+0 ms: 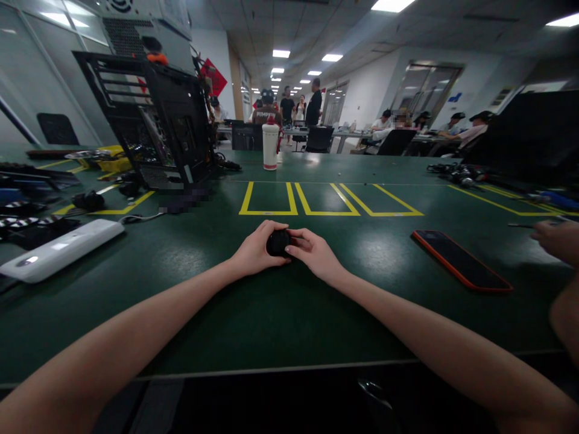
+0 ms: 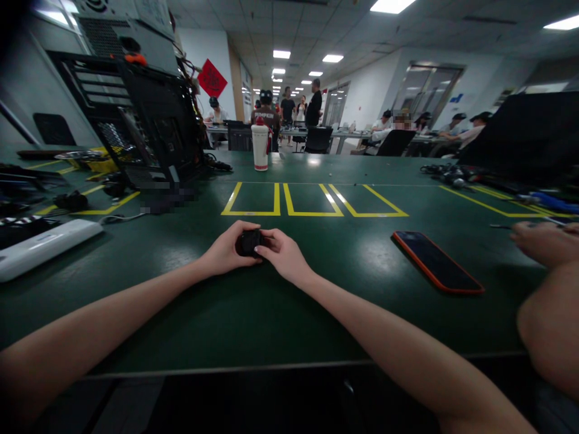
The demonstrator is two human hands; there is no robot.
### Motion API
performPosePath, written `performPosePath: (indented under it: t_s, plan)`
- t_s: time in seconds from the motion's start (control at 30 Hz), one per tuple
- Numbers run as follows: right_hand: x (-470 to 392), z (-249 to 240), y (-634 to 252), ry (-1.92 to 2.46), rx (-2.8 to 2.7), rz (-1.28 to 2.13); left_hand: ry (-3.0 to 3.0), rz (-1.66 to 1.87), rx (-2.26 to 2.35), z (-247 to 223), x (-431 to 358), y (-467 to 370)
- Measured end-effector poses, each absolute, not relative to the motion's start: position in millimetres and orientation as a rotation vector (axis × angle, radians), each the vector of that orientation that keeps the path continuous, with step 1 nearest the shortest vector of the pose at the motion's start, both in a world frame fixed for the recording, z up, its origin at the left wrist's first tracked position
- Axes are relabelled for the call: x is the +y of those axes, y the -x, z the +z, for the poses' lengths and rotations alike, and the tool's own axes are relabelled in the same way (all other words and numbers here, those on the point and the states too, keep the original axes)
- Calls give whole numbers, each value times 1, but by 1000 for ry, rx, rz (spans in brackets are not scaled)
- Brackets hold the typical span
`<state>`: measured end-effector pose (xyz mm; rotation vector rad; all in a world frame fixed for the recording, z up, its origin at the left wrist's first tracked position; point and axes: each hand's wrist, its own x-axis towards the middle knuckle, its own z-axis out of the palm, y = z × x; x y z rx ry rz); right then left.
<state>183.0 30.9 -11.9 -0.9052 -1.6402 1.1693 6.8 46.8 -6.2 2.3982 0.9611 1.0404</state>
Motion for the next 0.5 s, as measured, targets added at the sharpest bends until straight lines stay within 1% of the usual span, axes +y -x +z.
performPosePath:
  t_s: [0.27, 0.5]
  plan:
    - [29, -14, -182, 830, -1613, 1159, -2399, 1017, 991, -3, 46, -8]
    - [33, -13, -183, 891, -1639, 1117, -2401, 1034, 981, -5, 47, -8]
